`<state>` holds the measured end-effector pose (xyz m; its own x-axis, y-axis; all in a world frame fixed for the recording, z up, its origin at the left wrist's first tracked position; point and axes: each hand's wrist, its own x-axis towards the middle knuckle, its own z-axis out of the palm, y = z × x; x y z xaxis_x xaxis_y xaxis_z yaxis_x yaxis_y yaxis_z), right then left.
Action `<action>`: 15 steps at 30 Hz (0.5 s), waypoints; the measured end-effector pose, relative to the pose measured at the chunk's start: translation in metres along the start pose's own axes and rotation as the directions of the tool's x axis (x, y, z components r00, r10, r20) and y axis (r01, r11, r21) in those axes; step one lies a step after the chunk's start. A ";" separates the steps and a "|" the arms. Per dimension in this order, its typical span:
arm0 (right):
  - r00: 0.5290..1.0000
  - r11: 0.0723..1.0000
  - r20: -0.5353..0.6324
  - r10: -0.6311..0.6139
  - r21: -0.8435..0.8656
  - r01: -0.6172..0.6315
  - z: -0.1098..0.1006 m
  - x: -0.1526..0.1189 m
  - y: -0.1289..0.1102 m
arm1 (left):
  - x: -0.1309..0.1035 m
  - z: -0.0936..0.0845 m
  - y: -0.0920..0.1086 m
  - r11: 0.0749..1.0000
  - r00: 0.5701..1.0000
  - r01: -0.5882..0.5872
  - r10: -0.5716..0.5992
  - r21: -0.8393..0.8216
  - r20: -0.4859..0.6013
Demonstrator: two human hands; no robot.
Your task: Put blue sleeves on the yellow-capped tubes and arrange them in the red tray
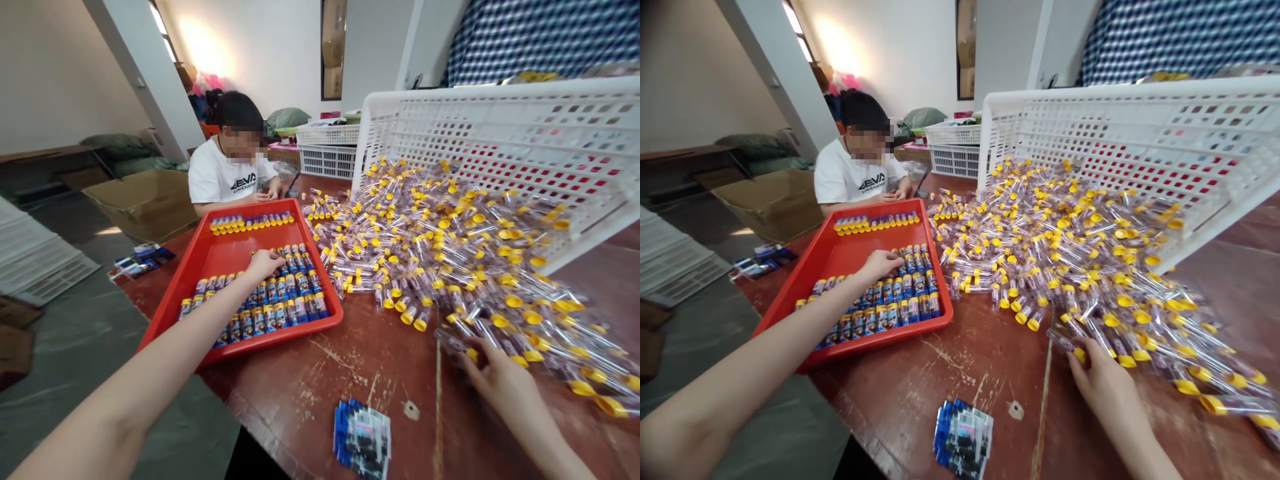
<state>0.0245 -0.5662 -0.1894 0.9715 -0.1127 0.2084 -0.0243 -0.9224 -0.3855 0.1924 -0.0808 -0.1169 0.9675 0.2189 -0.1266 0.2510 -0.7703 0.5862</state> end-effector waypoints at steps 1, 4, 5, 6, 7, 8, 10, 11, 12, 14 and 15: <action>1.000 0.999 0.008 0.016 0.030 -0.016 -0.005 -0.006 -0.001 | -0.001 -0.002 0.003 0.999 1.000 -0.027 0.028 0.024 -0.013; 0.998 0.993 0.024 0.057 0.103 -0.059 -0.018 -0.027 -0.006 | -0.014 -0.015 0.017 0.986 0.986 -0.131 0.141 0.102 -0.094; 0.997 0.986 0.032 0.070 0.150 -0.074 -0.022 -0.035 -0.008 | -0.025 -0.018 0.023 0.976 0.971 -0.178 0.195 0.127 -0.135; 0.995 0.971 0.044 0.087 0.220 -0.095 -0.025 -0.042 -0.010 | -0.041 -0.019 0.030 0.962 0.951 -0.230 0.254 0.150 -0.175; 0.992 0.943 0.058 0.111 0.310 -0.123 -0.029 -0.049 -0.013 | -0.062 -0.016 0.037 0.943 0.926 -0.288 0.319 0.170 -0.201; 0.987 0.899 0.077 0.139 0.407 -0.158 -0.033 -0.056 -0.016 | -0.087 -0.010 0.042 0.910 0.892 -0.369 0.404 0.191 -0.204; 0.973 0.789 0.121 0.197 0.569 -0.231 -0.039 -0.067 -0.023 | -0.150 0.013 0.047 0.798 0.798 -0.565 0.593 0.208 -0.106; 0.965 0.748 0.137 0.223 0.611 -0.259 -0.041 -0.071 -0.027 | -0.183 0.029 0.045 0.609 0.627 -0.763 0.779 0.216 0.015; 0.958 0.715 0.151 0.244 0.639 -0.283 -0.043 -0.075 -0.031 | -0.214 0.047 0.041 0.430 0.457 -0.882 0.880 0.195 0.129; 0.945 0.668 0.181 0.271 0.672 -0.320 -0.043 -0.081 -0.038 | -0.263 0.079 0.029 0.324 0.370 -0.921 0.901 0.217 0.227; 0.943 0.652 0.190 0.275 0.684 -0.328 -0.042 -0.083 -0.042 | -0.278 0.091 0.022 0.310 0.368 -0.921 0.893 0.237 0.261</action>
<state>-0.0655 -0.5336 -0.1523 0.9538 -0.2897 -0.0801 -0.1731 -0.3116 -0.9343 -0.0686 -0.2136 -0.1414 0.5881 -0.7630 0.2681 -0.8054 -0.5826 0.1088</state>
